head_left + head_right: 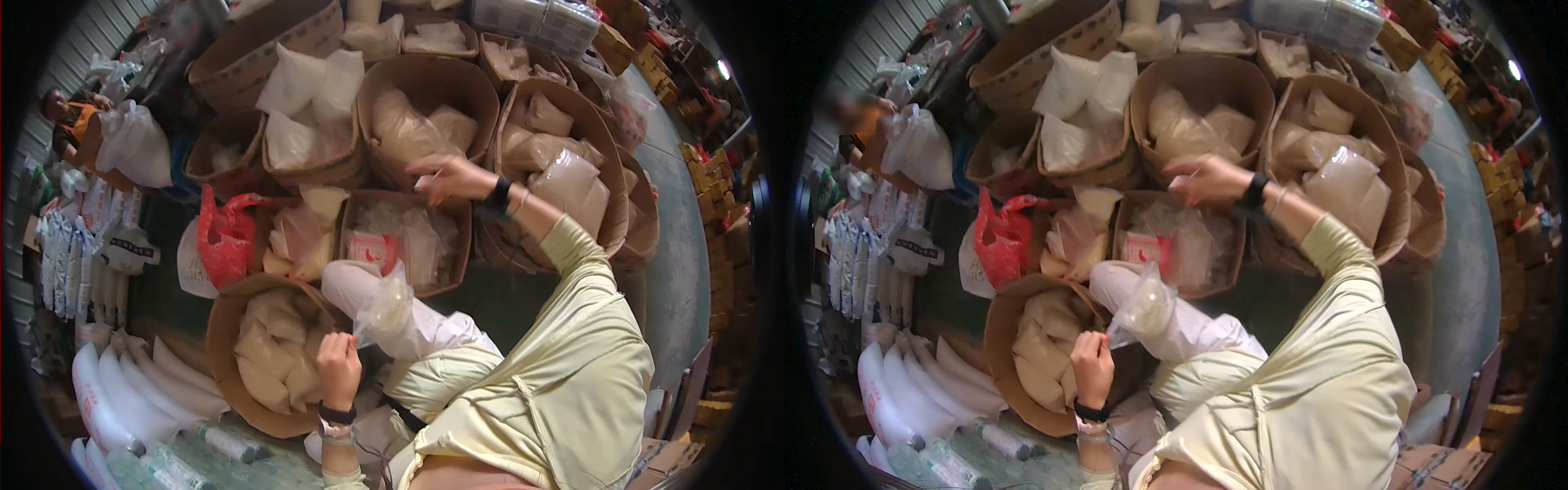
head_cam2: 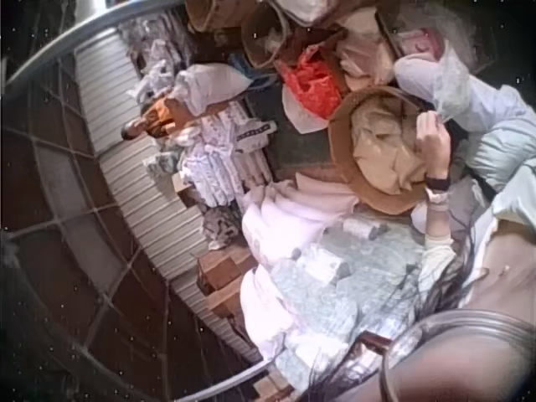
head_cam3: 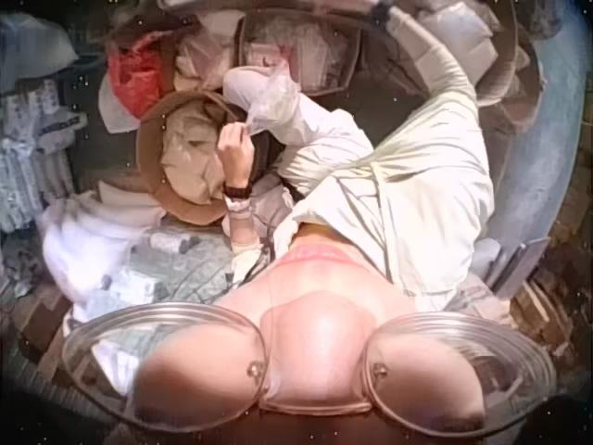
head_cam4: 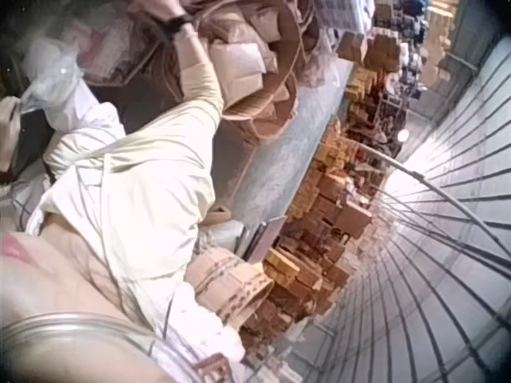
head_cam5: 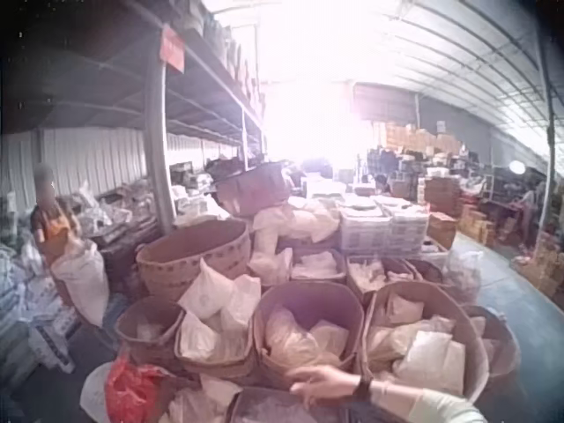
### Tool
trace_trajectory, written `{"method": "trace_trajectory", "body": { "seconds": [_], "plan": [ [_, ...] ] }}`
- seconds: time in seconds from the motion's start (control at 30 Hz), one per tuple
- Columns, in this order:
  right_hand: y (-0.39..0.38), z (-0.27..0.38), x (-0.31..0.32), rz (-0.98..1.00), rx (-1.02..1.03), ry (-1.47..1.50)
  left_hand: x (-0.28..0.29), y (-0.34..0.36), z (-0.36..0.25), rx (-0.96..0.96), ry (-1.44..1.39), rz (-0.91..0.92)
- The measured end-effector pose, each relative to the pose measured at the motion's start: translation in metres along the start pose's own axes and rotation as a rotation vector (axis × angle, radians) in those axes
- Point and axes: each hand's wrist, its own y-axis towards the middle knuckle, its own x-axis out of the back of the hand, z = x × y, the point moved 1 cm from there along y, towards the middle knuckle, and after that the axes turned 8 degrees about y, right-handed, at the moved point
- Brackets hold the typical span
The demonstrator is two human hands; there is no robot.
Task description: Filling and sealing small plastic bags with white granular material in a warehouse setting.
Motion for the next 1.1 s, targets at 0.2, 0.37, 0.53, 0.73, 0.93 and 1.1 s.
{"method": "trace_trajectory", "body": {
  "seconds": [0.2, 0.37, 0.53, 0.73, 0.93, 1.1],
  "plan": [
    [0.032, -0.020, 0.274, -0.879, -0.424, -0.385, 0.003, -0.004, -0.004, -0.045, -0.022, 0.029],
    [0.048, 0.004, 0.311, -1.037, -0.592, -0.320, -0.001, -0.001, -0.004, 0.013, 0.001, 0.071],
    [0.084, 0.006, 0.304, -0.887, -0.526, -0.333, 0.001, -0.005, 0.007, 0.042, 0.027, 0.039],
    [0.067, -0.040, 0.338, -0.871, -0.509, -0.342, -0.007, -0.007, 0.011, -0.051, -0.002, -0.019],
    [0.075, -0.038, 0.334, -0.910, -0.601, -0.292, -0.003, -0.008, 0.012, -0.019, 0.035, -0.048],
    [0.076, -0.036, 0.343, -0.940, -0.622, -0.286, -0.007, 0.000, 0.012, -0.031, 0.053, -0.032]
  ]
}}
